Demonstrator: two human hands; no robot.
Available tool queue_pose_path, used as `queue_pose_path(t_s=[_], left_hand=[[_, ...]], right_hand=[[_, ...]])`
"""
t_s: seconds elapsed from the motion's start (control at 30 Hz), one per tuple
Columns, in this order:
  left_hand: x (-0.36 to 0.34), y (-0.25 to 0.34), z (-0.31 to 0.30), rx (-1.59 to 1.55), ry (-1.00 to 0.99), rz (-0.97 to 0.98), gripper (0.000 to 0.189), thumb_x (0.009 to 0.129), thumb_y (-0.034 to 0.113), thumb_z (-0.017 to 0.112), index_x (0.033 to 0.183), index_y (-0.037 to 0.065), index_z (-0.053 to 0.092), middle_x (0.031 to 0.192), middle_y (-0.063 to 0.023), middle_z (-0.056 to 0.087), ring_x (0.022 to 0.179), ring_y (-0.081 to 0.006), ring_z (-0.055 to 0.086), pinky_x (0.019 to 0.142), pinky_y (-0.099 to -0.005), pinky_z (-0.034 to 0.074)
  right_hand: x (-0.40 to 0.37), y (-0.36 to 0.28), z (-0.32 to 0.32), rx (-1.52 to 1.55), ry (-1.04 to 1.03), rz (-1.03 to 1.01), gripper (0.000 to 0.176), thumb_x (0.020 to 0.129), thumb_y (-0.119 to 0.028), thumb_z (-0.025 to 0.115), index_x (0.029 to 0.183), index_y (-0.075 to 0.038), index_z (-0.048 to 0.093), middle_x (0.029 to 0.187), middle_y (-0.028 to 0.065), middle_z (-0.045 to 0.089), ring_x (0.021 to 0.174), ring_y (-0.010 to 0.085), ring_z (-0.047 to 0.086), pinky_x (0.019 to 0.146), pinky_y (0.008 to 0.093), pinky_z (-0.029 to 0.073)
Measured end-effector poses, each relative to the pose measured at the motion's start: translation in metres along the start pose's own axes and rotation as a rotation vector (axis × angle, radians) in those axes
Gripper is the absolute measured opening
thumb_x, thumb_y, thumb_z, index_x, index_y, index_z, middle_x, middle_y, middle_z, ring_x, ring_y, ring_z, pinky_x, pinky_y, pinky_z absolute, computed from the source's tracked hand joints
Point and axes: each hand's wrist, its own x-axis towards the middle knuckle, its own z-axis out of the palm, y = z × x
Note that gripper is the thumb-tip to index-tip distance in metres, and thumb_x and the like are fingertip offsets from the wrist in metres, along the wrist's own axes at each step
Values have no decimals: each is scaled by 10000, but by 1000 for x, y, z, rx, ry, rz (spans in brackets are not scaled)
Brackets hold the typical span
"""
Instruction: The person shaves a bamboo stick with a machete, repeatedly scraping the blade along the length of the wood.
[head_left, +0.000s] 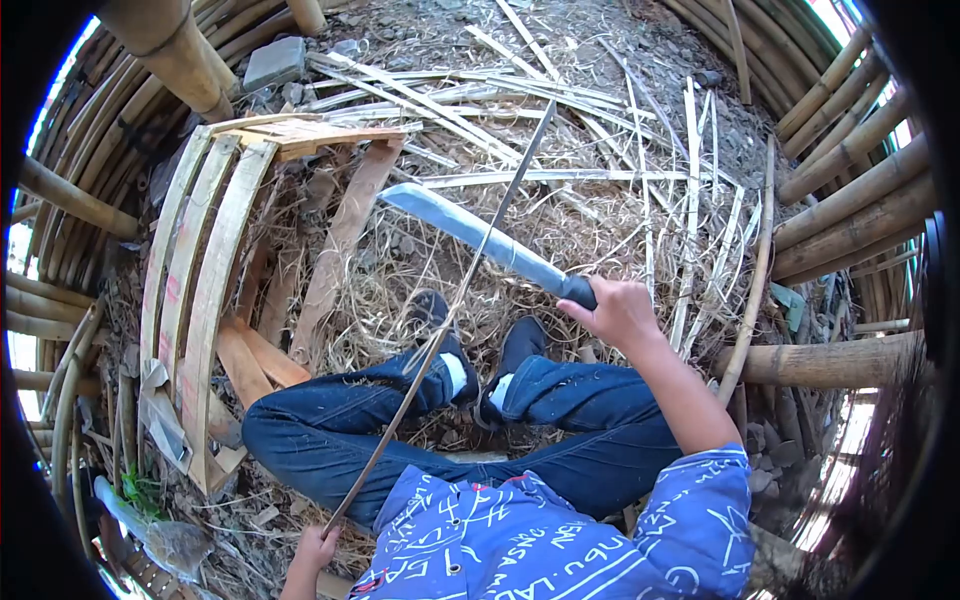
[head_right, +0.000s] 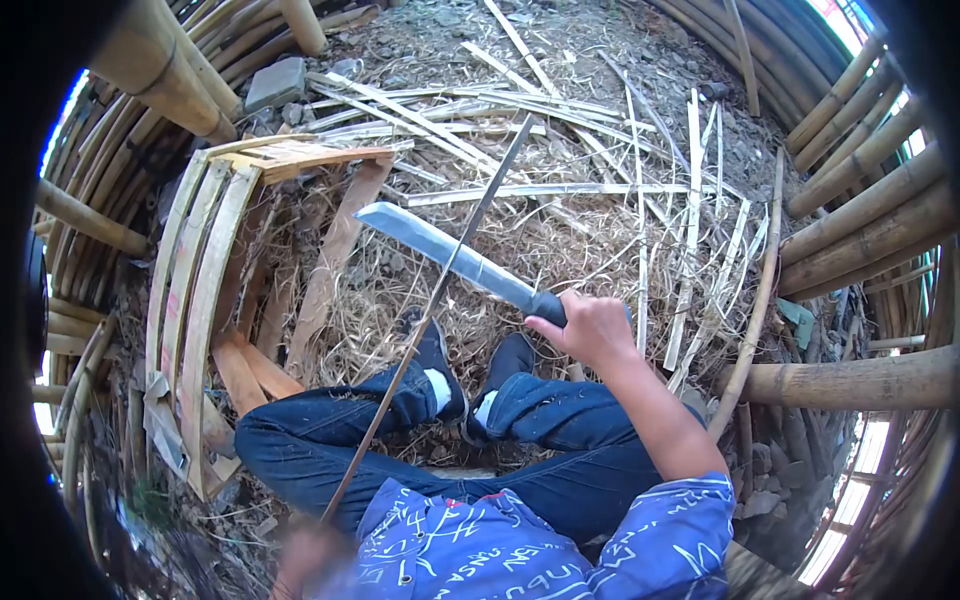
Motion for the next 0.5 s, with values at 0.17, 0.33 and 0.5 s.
queue_pose_path(t_s=[0.17,0.33,0.5], left_hand=[[-3,16,1,-331,-110,-291,418,829,313,700,582,-2,579,488,-37,498,484,-126,480,484,-361,399],[15,69,-18,-286,-132,-320,341,843,288,683,700,-21,659,554,-55,582,527,-141,538,520,-363,437],[9,58,-11,-255,-82,-285,336,877,260,630,725,-38,654,574,-131,614,546,-205,611,541,-385,465]], right_hand=[[-20,-8,-2,-62,-71,-32,629,809,-680,588,652,-71,572,575,121,616,495,302,626,497,404,491],[-41,-55,18,0,-202,-185,663,813,-716,538,653,-73,575,570,94,613,497,278,630,499,387,487],[-32,-52,22,-11,-205,-249,681,811,-734,521,650,-75,576,549,80,602,500,276,631,504,392,489]])
